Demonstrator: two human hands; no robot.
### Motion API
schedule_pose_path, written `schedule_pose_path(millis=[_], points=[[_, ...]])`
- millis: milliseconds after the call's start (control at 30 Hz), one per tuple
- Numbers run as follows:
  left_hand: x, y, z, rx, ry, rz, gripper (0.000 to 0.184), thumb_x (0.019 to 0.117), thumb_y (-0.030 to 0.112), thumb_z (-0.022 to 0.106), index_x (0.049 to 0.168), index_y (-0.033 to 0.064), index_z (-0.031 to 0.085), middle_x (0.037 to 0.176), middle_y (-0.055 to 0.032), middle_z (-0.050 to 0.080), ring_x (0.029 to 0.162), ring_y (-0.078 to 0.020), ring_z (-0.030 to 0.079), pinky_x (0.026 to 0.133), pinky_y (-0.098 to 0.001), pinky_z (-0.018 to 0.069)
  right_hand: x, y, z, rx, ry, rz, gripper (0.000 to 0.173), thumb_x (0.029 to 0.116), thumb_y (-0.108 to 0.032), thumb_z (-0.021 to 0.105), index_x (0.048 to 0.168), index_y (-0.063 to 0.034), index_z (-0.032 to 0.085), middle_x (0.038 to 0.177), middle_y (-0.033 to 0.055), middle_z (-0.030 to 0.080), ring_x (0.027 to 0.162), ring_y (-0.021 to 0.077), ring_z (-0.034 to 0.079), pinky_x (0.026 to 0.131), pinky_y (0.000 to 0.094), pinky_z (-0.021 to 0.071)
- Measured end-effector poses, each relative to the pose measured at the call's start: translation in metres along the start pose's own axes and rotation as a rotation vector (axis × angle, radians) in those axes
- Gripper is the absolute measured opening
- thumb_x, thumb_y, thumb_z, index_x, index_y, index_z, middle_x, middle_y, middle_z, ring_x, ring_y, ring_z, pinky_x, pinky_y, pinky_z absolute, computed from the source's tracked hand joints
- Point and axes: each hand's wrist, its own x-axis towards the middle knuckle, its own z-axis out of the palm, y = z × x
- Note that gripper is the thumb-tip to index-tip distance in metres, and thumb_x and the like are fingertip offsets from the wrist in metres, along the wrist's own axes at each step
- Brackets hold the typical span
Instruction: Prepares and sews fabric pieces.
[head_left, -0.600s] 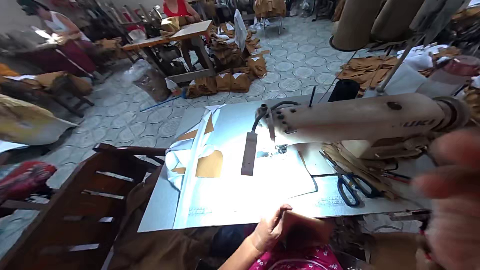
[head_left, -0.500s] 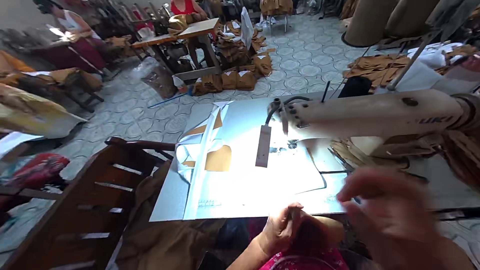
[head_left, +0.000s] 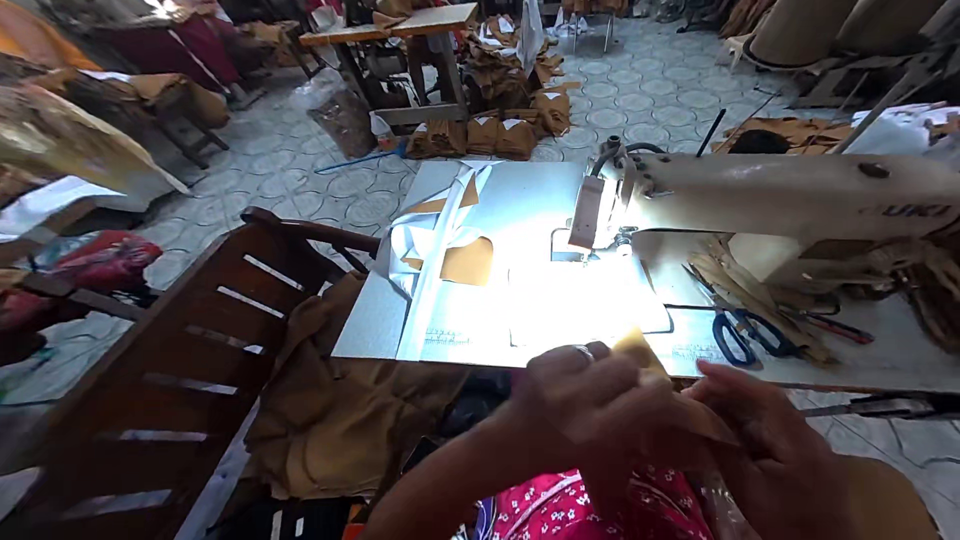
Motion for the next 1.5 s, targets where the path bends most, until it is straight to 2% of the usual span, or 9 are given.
schedule_pose_path(millis=[267,433,600,833,967,1100,1233,1333,1500], points=[[-0.014,0.004,-0.166,0.503,-0.338,-0.247,0.042,0.1063,0.041,0.044,0.133,0.0137,0.062,0.102,-0.0075,0.069,0.092,-0.0179,0.064,0.083,-0.0349,0.0490,-0.004,-0.017,0.006,0.159,-0.194,-0.100,0.013,0.1038,-0.014,0.059,0.107,-0.0076,0.069,0.097,0.0022,0.073,0.092,0.0005,0.069,0.083,0.0139,0.0565],[-0.093,-0.039,-0.226,0.242,-0.179,-0.501,0.020,0.1023,0.011,0.058,0.115,0.0019,0.069,0.108,-0.0048,0.071,0.097,-0.0045,0.066,0.085,-0.0186,0.0536,0.001,-0.005,0.019,0.409,-0.359,-0.063,0.014,0.1032,-0.011,0.059,0.107,-0.0008,0.068,0.095,0.0036,0.073,0.090,-0.0014,0.068,0.083,0.0126,0.0557],[-0.054,-0.057,-0.116,0.558,-0.408,-0.637,0.037,0.1003,0.031,0.060,0.095,-0.0023,0.075,0.084,-0.0228,0.067,0.078,-0.0414,0.066,0.068,-0.0616,0.0509,0.026,0.050,0.001,0.297,-0.333,0.215,0.012,0.0978,-0.009,0.062,0.102,-0.0023,0.072,0.088,-0.0072,0.073,0.078,-0.0083,0.066,0.072,0.0113,0.0568],[-0.060,-0.150,0.004,0.462,-0.415,-0.787,0.022,0.0973,0.021,0.067,0.095,0.0010,0.076,0.094,-0.0199,0.070,0.095,-0.0416,0.068,0.079,-0.0609,0.0506,0.121,0.151,0.017,-0.315,-0.257,0.352,0.017,0.0954,-0.009,0.064,0.100,0.0048,0.072,0.085,0.0185,0.069,0.072,0.0259,0.063,0.069,0.0465,0.0510],[-0.024,-0.175,0.056,0.523,-0.674,-1.000,0.025,0.1010,0.018,0.063,0.117,0.0007,0.073,0.138,-0.0260,0.058,0.133,-0.0489,0.048,0.108,-0.0651,0.0351,0.151,0.193,0.052,-0.420,-0.334,0.414,0.019,0.0969,-0.007,0.062,0.102,0.0082,0.071,0.098,0.0275,0.071,0.095,0.0427,0.069,0.086,0.0611,0.0508],[-0.092,-0.228,0.113,0.205,-0.392,-0.590,0.033,0.1036,0.031,0.055,0.121,0.0080,0.072,0.130,-0.0177,0.063,0.123,-0.0386,0.057,0.102,-0.0596,0.0419,0.145,0.205,0.059,-0.483,-0.347,0.366,0.012,0.0941,-0.003,0.065,0.097,0.0069,0.071,0.100,0.0279,0.065,0.098,0.0426,0.065,0.088,0.0568,0.0498],[-0.100,-0.204,0.104,0.106,-0.510,-0.647,0.044,0.1023,0.031,0.059,0.139,0.0071,0.064,0.130,-0.0189,0.064,0.125,-0.0406,0.056,0.105,-0.0597,0.0419,0.127,0.212,0.046,-0.402,-0.386,0.186,0.007,0.0909,0.000,0.067,0.089,0.0036,0.072,0.114,0.0260,0.065,0.112,0.0461,0.059,0.096,0.0608,0.0439],[-0.107,-0.174,0.089,0.136,-0.494,-0.663,0.040,0.1023,0.035,0.058,0.126,0.0058,0.072,0.120,-0.0177,0.067,0.116,-0.0385,0.061,0.099,-0.0576,0.0466,0.110,0.204,0.034,-0.396,-0.476,0.125,0.007,0.0922,-0.002,0.066,0.087,0.0001,0.070,0.129,0.0200,0.066,0.124,0.0447,0.056,0.098,0.0636,0.0410],[-0.119,-0.159,0.086,0.171,-0.393,-0.609,0.030,0.1009,0.029,0.063,0.114,0.0059,0.078,0.111,-0.0166,0.069,0.105,-0.0347,0.065,0.092,-0.0517,0.0505,0.088,0.215,0.037,-0.362,-0.315,-0.025,0.010,0.0890,-0.001,0.064,0.087,-0.0009,0.074,0.114,0.0171,0.072,0.116,0.0396,0.062,0.097,0.0548,0.0438]])
